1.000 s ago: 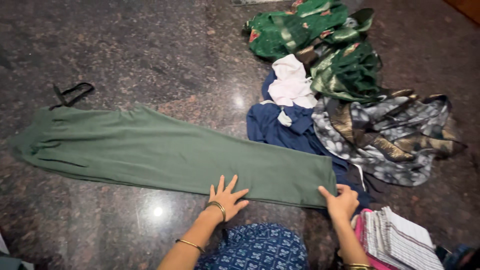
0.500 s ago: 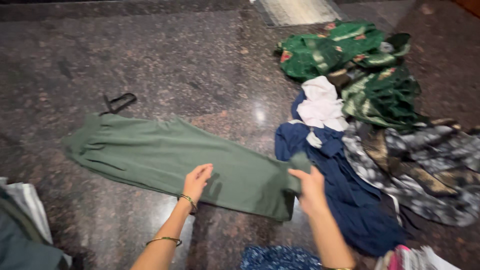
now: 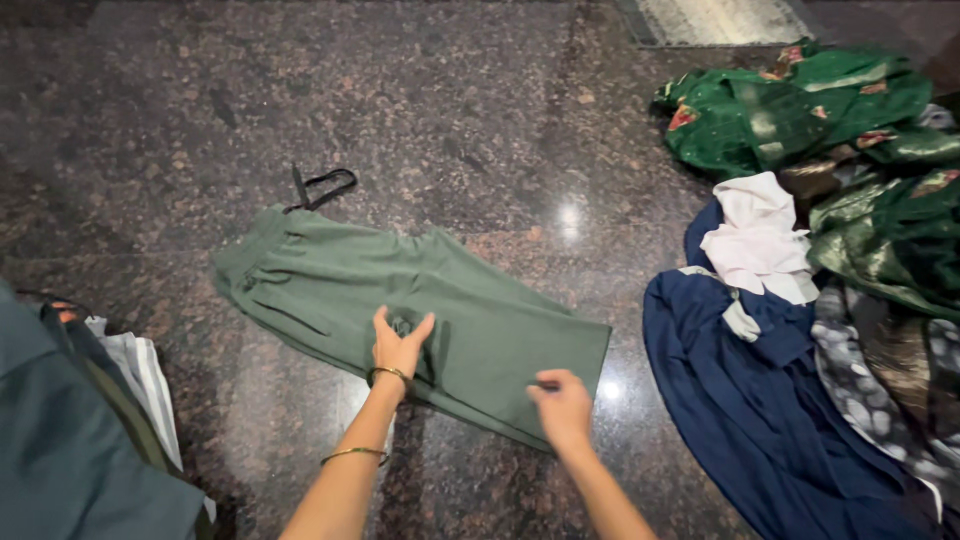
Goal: The person folds a white checkered cloth and several pairs of pants on the floor. They smooth out each item, fold it into a compact rectangle, and place it on a growing stack of folded clothes.
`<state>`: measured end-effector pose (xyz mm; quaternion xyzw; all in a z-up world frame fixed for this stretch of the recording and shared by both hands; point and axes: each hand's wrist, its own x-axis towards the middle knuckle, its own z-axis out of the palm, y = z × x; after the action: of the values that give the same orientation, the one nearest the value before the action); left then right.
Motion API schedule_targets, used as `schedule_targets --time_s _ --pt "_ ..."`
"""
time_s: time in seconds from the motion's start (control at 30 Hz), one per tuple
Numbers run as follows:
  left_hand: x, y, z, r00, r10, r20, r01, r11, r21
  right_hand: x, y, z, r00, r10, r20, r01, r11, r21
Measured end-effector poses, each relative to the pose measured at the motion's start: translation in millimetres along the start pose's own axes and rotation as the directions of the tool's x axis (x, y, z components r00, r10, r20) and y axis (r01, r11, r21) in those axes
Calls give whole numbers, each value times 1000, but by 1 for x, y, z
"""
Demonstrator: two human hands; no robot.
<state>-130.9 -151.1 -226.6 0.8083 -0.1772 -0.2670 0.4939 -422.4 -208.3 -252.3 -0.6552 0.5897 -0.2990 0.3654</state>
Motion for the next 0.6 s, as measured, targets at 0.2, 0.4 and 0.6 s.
schedule_targets --time_s 0.2,0.4,0.6 --pt "9 32 -17 1000 3 -14 1 965 263 -1 31 -48 934 249 -257 -308 925 -222" --pt "10 18 -60 887 454 -92 -359 800 481 -8 1 -43 953 264 -151 -303 871 -386" --pt "-22 4 -57 627 750 210 -720 455 523 3 19 -28 957 258 -131 -254 966 46"
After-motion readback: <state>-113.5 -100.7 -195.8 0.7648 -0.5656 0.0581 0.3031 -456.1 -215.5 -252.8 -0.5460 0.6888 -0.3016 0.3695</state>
